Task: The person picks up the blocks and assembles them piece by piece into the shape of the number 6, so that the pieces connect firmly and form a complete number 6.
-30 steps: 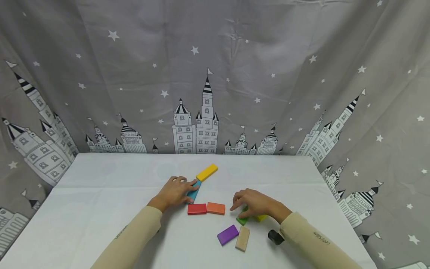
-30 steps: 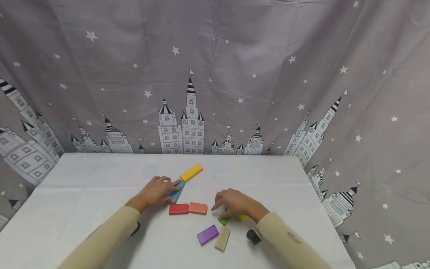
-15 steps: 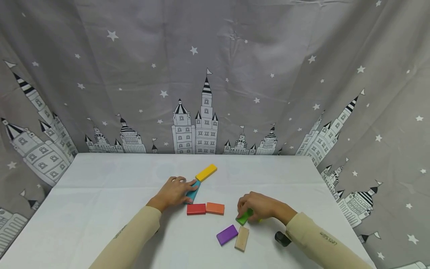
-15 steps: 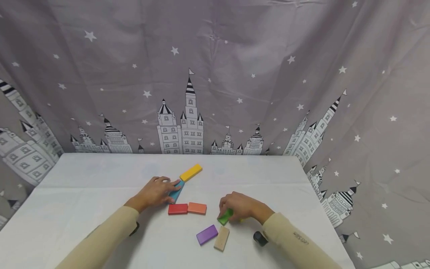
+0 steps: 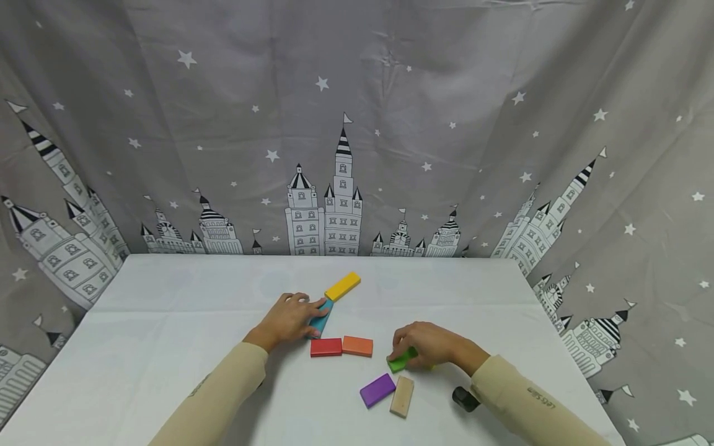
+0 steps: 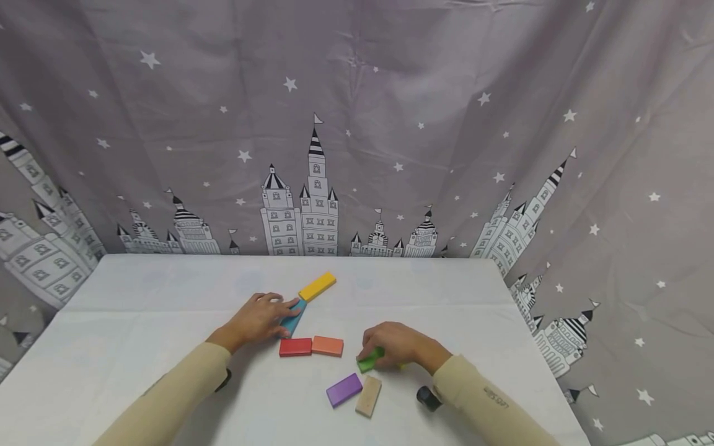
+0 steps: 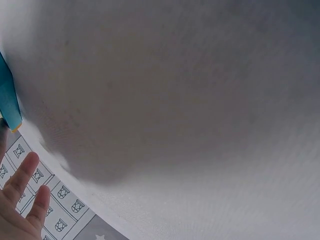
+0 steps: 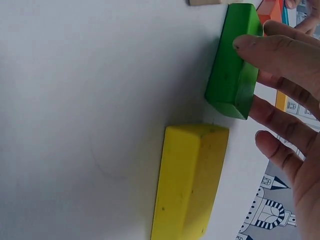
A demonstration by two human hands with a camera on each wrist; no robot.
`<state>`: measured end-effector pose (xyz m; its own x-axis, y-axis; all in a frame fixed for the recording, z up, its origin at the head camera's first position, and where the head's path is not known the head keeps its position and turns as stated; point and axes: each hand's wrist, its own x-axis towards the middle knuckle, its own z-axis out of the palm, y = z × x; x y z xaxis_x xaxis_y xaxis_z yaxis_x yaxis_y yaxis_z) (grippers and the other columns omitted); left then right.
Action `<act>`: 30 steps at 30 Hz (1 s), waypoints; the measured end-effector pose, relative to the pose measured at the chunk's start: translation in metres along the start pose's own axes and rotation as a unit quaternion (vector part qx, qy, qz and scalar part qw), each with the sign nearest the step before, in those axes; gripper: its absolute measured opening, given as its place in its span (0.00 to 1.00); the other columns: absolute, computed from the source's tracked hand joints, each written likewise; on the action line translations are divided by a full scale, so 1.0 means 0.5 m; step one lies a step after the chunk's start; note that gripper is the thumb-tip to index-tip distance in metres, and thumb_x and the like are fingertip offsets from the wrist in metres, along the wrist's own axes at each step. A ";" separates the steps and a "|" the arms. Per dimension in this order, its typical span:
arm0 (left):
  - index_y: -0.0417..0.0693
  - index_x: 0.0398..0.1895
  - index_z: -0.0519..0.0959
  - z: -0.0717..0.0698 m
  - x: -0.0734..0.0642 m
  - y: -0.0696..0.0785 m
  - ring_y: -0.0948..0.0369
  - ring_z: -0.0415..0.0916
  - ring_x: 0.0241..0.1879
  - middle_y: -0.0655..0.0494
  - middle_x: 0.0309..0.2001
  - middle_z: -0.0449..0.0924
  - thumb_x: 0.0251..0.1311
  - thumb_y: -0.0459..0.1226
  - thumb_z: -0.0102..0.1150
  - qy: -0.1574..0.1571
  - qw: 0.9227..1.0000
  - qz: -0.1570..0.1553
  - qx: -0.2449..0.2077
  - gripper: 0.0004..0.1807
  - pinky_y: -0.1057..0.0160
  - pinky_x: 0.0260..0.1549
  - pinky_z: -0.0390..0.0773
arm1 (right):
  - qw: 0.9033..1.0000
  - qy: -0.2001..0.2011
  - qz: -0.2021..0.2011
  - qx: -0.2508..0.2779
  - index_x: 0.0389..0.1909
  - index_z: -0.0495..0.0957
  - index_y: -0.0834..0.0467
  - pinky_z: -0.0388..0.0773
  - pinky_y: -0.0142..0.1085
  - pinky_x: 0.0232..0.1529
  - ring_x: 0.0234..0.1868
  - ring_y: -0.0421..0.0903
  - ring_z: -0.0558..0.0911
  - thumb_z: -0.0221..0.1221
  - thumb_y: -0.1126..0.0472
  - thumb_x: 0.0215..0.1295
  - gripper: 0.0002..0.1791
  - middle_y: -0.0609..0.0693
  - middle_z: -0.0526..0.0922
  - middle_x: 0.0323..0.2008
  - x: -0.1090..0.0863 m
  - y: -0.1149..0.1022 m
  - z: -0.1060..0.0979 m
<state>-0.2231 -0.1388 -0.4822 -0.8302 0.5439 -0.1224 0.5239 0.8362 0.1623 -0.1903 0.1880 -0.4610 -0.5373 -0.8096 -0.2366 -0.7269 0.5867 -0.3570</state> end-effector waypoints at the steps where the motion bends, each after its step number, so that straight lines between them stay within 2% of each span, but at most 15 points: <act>1: 0.60 0.65 0.72 0.001 0.000 0.000 0.46 0.64 0.63 0.59 0.68 0.67 0.53 0.52 0.66 0.000 1.000 0.001 0.000 0.34 0.40 0.60 0.63 | 1.000 0.000 -0.002 0.000 0.48 0.85 0.45 0.73 0.31 0.49 0.42 0.32 0.75 0.67 0.59 0.59 0.15 0.36 0.80 0.42 0.002 -0.002 0.000; 20: 0.59 0.65 0.72 0.003 -0.002 -0.002 0.45 0.64 0.63 0.58 0.68 0.67 0.53 0.52 0.66 0.008 1.000 0.004 -0.001 0.34 0.41 0.60 0.62 | 1.000 0.016 0.012 -0.011 0.53 0.82 0.44 0.74 0.35 0.53 0.45 0.35 0.74 0.65 0.53 0.62 0.17 0.41 0.77 0.52 0.024 -0.024 0.017; 30: 0.59 0.65 0.73 0.002 -0.001 -0.002 0.46 0.64 0.64 0.59 0.68 0.67 0.53 0.52 0.67 0.003 1.000 -0.003 -0.003 0.34 0.40 0.60 0.62 | 0.998 0.060 0.000 0.000 0.53 0.82 0.51 0.75 0.35 0.52 0.48 0.38 0.76 0.65 0.54 0.61 0.19 0.43 0.77 0.54 0.032 -0.026 0.036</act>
<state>-0.2232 -0.1397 -0.4833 -0.8341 0.5389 -0.1182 0.5183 0.8388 0.1668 -0.1817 0.1673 -0.4763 -0.5851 -0.8011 -0.1260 -0.7271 0.5870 -0.3560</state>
